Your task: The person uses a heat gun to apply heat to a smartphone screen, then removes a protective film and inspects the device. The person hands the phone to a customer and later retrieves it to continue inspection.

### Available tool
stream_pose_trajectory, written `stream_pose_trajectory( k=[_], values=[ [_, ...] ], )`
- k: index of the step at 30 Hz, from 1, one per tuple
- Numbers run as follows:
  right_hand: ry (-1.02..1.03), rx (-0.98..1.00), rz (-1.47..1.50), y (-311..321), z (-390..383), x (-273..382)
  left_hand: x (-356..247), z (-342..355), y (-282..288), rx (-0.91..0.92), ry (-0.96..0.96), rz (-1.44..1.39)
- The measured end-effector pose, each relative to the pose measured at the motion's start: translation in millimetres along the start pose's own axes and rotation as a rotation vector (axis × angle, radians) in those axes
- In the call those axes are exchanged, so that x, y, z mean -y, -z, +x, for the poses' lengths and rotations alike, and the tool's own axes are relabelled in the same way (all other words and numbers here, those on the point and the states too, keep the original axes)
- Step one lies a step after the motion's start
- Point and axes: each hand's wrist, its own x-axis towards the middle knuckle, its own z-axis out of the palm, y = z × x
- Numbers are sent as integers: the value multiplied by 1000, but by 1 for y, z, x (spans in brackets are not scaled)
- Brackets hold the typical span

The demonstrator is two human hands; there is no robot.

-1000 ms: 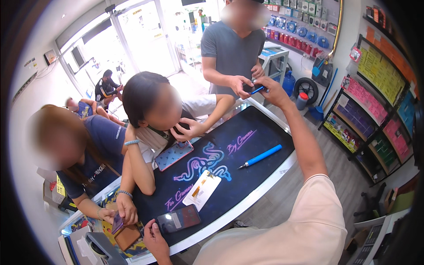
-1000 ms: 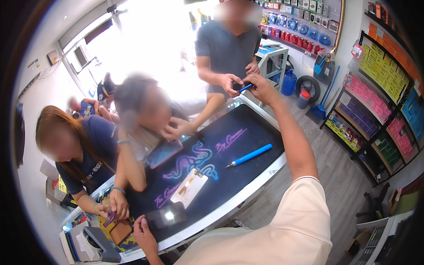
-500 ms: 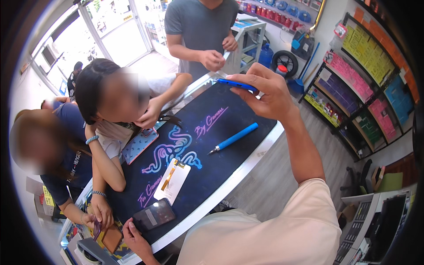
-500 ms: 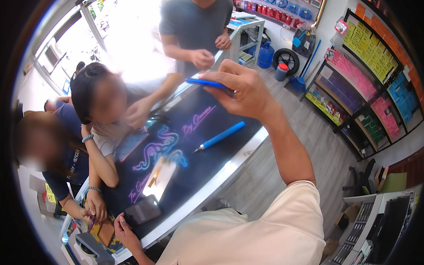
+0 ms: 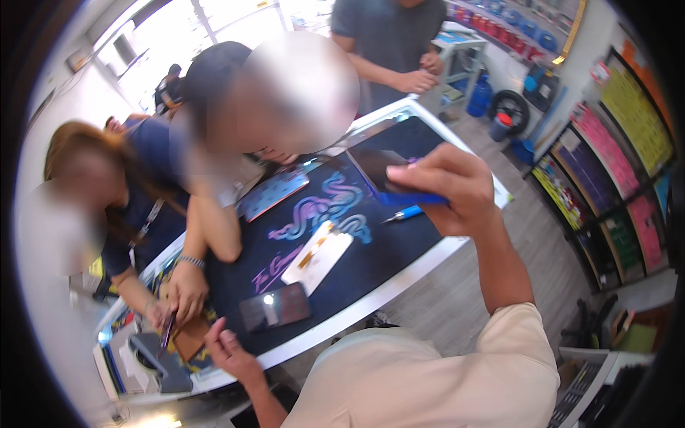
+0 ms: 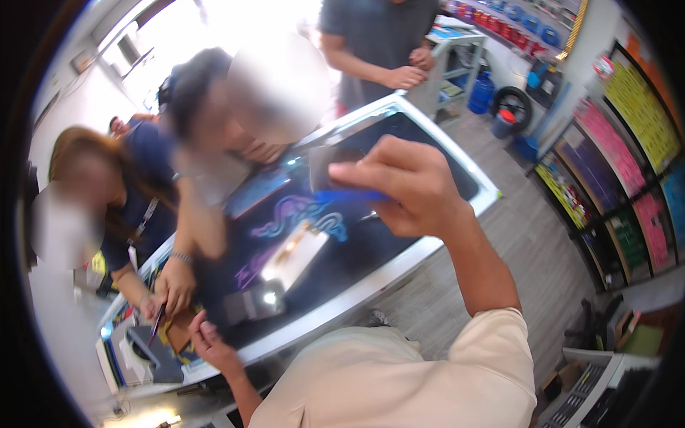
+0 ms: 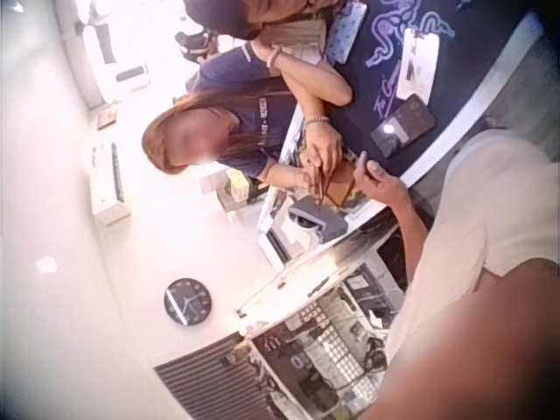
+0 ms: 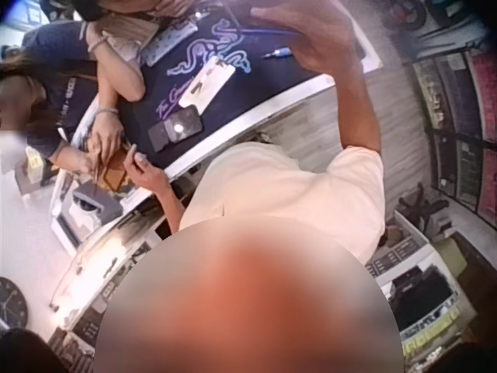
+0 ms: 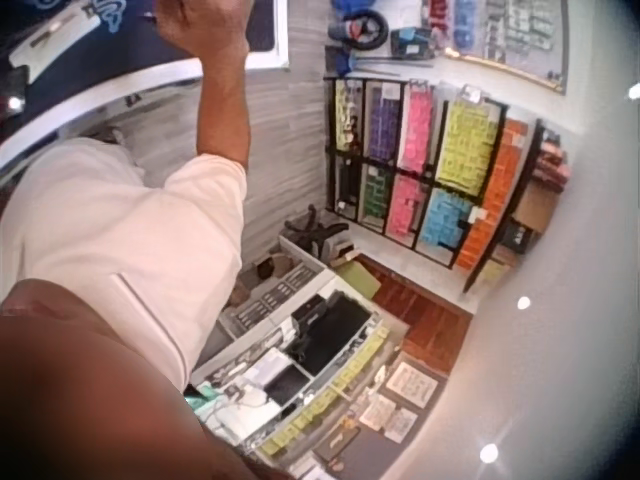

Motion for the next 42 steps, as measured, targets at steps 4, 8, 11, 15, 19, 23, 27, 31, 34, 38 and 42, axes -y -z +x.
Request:
stream_pose_trajectory(
  k=[4, 8, 11, 15, 19, 23, 27, 31, 34, 38, 42],
  values=[
    [144, 36, 171, -57, -11, 42, -48, -18, -20, 620, 21, -507],
    [243, 109, 356, -122, -28, 95, -86, -21, -47, 648, 559, -1151],
    [164, 293, 481, -147, -47, 123, -82, -5, -45, 506, 607, -1214],
    [-182, 174, 637, -153, -78, 148, -44, 20, -41, 995, 642, -2309],
    [-430, 112, 621, -166, -97, 146, -17, 18, -33, 1125, 652, -2426],
    [-566, 51, 675, -173, -101, 140, -12, 23, -29, 1311, 570, -2363],
    [-588, 136, 649, -173, -96, 142, -14, 25, -27, 1297, 510, -2329],
    [-587, 182, 631, -173, -92, 146, -8, 23, -24, 1197, 458, -2327],
    [-581, 183, 647, -174, -91, 145, -2, 22, -20, 1145, 489, -2281],
    [-593, 241, 562, -169, -92, 143, 1, 16, -12, 1040, 416, -2210],
    [-528, 276, 644, -167, -87, 140, -2, 15, 6, 779, 444, -2144]
  ],
)
